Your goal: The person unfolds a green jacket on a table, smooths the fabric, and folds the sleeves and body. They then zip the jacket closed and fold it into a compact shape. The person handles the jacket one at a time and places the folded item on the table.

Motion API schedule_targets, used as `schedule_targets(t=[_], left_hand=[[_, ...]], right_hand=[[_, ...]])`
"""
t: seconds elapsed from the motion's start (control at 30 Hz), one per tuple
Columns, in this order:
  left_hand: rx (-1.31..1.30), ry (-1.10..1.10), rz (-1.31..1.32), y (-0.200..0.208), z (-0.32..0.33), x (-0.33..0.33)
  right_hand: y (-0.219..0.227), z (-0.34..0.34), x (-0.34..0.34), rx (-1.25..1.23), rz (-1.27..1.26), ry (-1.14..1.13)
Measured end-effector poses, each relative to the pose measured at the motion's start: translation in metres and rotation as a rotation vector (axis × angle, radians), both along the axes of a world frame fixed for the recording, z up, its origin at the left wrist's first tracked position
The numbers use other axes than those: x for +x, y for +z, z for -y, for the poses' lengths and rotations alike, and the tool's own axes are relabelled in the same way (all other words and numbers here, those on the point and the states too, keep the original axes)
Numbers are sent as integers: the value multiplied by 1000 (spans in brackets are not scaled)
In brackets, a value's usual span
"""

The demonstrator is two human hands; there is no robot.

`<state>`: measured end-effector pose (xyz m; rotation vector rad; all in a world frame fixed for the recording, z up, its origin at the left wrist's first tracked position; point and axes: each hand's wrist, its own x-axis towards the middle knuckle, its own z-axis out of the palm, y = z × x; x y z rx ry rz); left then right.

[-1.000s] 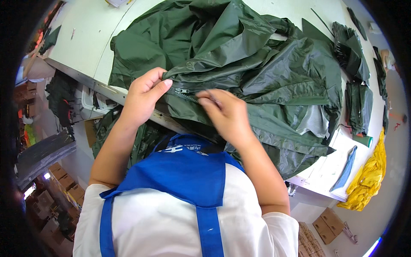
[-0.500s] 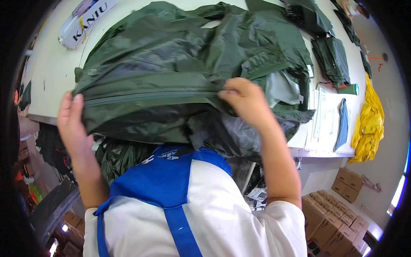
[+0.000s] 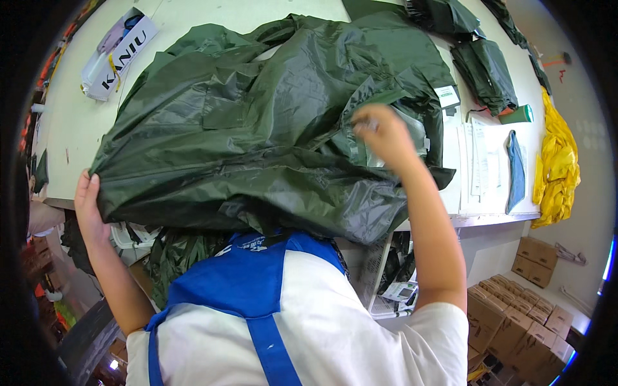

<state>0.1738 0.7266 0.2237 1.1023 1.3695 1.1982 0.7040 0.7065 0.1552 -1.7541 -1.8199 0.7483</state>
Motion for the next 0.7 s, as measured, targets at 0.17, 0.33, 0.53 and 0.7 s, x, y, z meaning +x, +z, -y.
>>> schedule_targets(t=[0.17, 0.33, 0.53, 0.7], left_hand=[[15, -79, 36, -2, 7, -2], [45, 19, 126, -12, 14, -35], [-46, 38, 187, -63, 7, -50], [-81, -8, 137, -68, 3, -51]], right_hand=[[-51, -71, 62, -51, 428, -25], [-21, -59, 94, 468, 442, -94], [-41, -38, 49, 138, 315, 12], [-72, -61, 47, -136, 493, 56]])
